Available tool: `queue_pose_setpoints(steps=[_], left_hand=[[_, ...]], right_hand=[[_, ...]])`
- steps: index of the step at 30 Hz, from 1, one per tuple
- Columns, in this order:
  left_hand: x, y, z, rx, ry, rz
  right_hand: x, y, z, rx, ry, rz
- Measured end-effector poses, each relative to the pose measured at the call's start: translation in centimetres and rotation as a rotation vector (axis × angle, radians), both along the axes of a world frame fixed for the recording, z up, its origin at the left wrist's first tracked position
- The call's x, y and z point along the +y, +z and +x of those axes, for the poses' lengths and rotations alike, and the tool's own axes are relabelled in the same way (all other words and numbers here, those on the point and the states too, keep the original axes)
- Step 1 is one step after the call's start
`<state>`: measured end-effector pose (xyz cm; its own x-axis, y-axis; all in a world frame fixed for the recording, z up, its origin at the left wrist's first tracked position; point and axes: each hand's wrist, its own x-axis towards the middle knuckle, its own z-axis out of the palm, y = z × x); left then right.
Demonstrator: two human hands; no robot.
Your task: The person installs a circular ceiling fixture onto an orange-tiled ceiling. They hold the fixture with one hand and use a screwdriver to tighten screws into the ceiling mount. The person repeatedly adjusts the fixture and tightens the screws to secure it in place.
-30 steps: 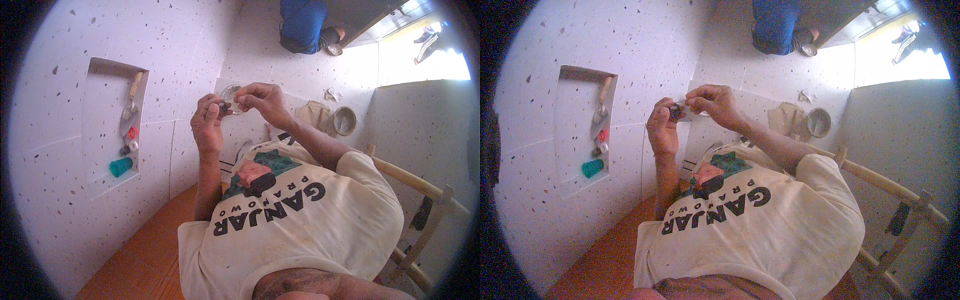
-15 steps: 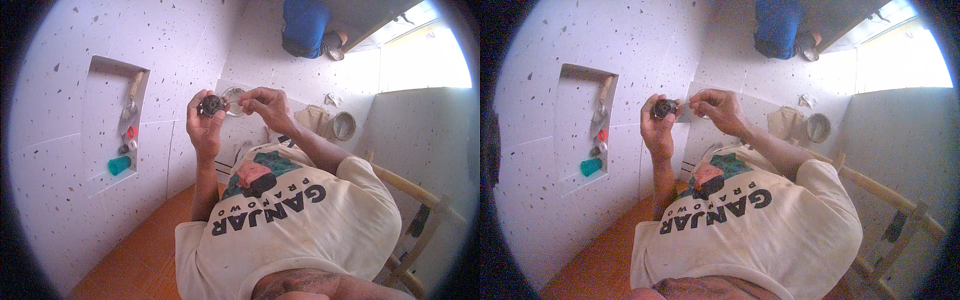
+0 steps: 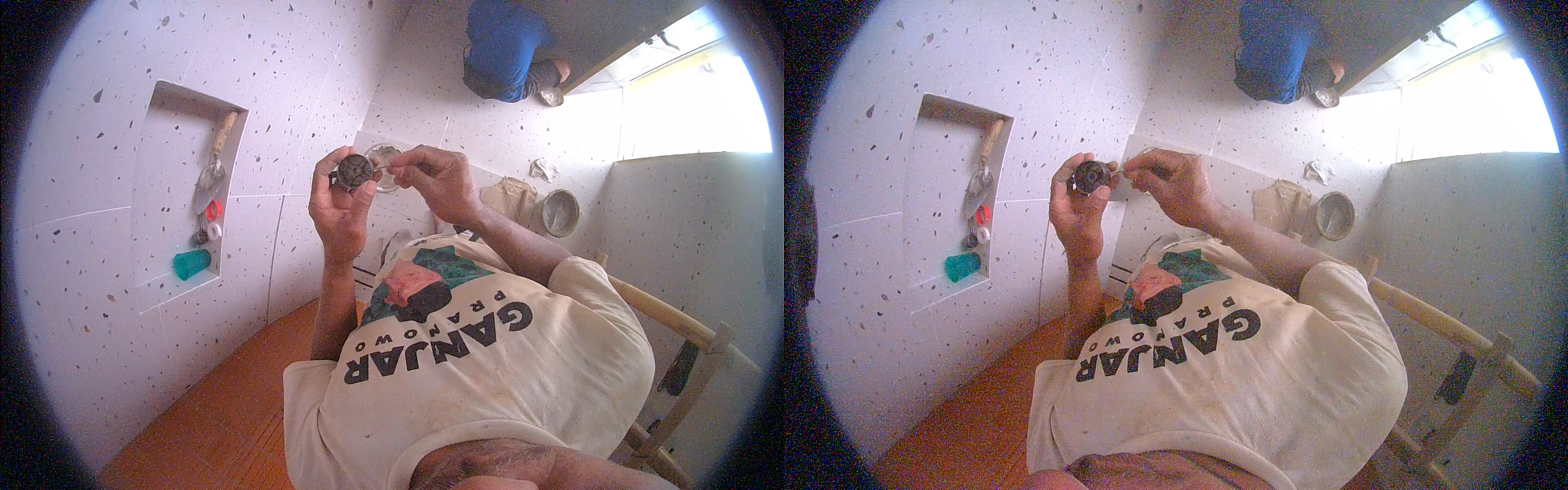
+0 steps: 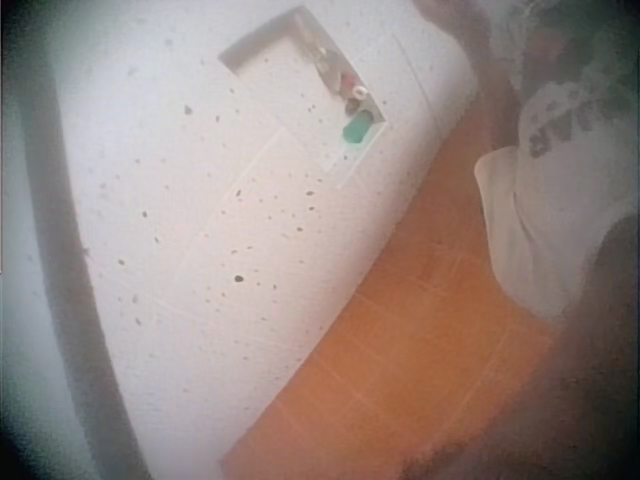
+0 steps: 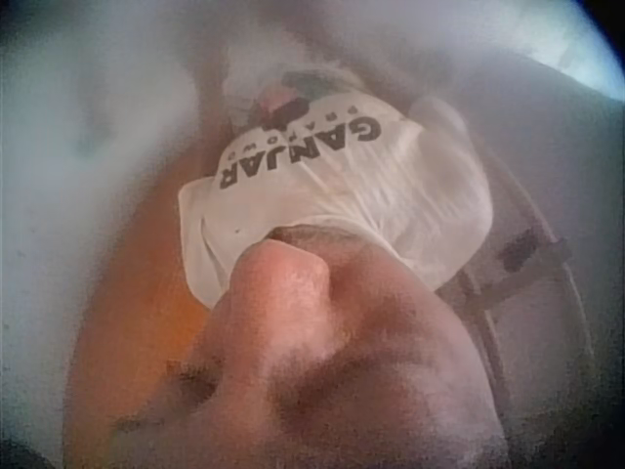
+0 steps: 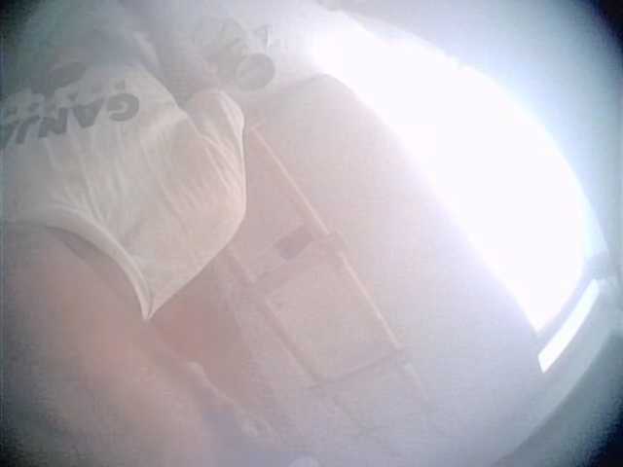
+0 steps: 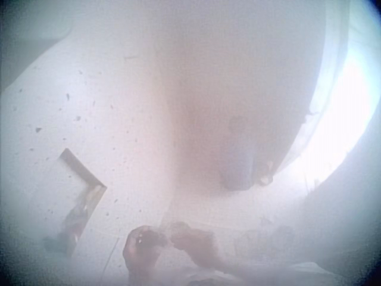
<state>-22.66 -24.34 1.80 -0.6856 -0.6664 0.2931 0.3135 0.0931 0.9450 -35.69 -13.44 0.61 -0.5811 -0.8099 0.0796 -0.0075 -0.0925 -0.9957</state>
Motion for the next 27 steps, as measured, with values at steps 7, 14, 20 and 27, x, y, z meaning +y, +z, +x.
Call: queue_pose_setpoints(steps=[7,14,20,27], left_hand=[[0.3,0.3,0.3,-0.012,0.017,-0.074],[-0.3,-0.7,1.0,-0.026,0.017,-0.081],[-0.5,-0.1,1.4,-0.061,0.078,-0.15],[-0.3,0.7,1.7,-0.069,0.131,-0.232]], right_hand=[[-0.1,0.2,0.4,0.079,-0.007,-0.033],[-0.4,0.1,0.8,0.084,0.009,-0.016],[-0.8,-0.3,1.1,-0.082,0.075,-0.046],[-1.2,0.0,1.0,-0.182,0.114,-0.016]])
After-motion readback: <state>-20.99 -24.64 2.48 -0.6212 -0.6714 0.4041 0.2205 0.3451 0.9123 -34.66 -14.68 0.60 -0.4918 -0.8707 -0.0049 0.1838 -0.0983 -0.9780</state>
